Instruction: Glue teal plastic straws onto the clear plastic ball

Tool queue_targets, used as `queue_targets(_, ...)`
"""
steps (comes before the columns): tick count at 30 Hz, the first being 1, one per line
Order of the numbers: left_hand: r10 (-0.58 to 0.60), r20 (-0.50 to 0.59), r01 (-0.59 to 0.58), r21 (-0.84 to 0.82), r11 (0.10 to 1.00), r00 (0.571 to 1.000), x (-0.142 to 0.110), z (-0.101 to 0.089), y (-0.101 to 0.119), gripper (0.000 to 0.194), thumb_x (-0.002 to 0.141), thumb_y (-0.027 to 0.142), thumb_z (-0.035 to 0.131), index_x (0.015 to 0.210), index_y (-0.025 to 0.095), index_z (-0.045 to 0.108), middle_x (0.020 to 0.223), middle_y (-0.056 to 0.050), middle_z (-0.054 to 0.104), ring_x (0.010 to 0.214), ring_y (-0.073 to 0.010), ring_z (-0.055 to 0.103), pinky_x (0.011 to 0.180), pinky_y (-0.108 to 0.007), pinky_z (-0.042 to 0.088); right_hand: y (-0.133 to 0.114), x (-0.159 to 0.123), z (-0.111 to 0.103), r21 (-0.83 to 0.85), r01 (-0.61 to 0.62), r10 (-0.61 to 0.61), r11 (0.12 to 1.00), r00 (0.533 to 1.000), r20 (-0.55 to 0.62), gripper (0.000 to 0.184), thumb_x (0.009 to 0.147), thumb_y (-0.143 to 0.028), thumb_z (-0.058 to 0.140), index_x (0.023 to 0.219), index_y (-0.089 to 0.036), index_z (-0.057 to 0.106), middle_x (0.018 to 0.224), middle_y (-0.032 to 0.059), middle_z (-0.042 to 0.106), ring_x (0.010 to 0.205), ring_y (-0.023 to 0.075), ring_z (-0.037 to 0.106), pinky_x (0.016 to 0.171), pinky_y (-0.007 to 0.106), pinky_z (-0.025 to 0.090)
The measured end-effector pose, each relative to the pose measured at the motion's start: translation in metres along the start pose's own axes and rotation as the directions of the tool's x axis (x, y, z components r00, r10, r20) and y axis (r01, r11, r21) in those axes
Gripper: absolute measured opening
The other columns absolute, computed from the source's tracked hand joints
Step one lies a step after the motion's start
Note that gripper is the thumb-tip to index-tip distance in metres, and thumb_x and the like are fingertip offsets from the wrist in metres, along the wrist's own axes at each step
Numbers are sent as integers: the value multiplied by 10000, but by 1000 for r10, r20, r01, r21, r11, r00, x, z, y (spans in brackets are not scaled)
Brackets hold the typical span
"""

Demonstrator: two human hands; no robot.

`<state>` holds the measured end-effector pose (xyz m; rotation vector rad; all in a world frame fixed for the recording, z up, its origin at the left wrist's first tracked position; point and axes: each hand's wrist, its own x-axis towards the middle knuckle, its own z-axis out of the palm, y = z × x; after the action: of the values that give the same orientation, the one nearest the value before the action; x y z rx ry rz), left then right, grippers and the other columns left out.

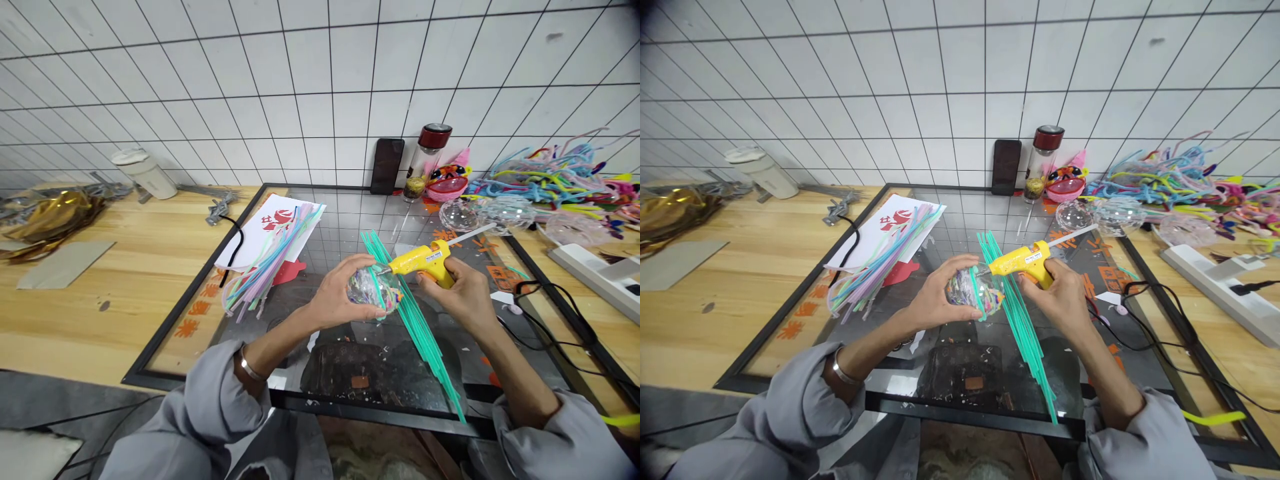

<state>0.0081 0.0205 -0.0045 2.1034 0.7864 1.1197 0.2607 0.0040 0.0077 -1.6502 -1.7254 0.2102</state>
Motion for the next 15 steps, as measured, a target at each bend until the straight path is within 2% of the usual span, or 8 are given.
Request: queue_targets(15,-16,-18,16,-19,1000,1000,-1,0,-1,689,639,415,859,1235,213,580,1335,-146,593,1251,-316,565,1094,-526,411,-6,-1,-1,25,13,-12,1000,1000,-20,374,706,-522,612,575,-219,437,577,-28,442,527,109,384,521,273,274)
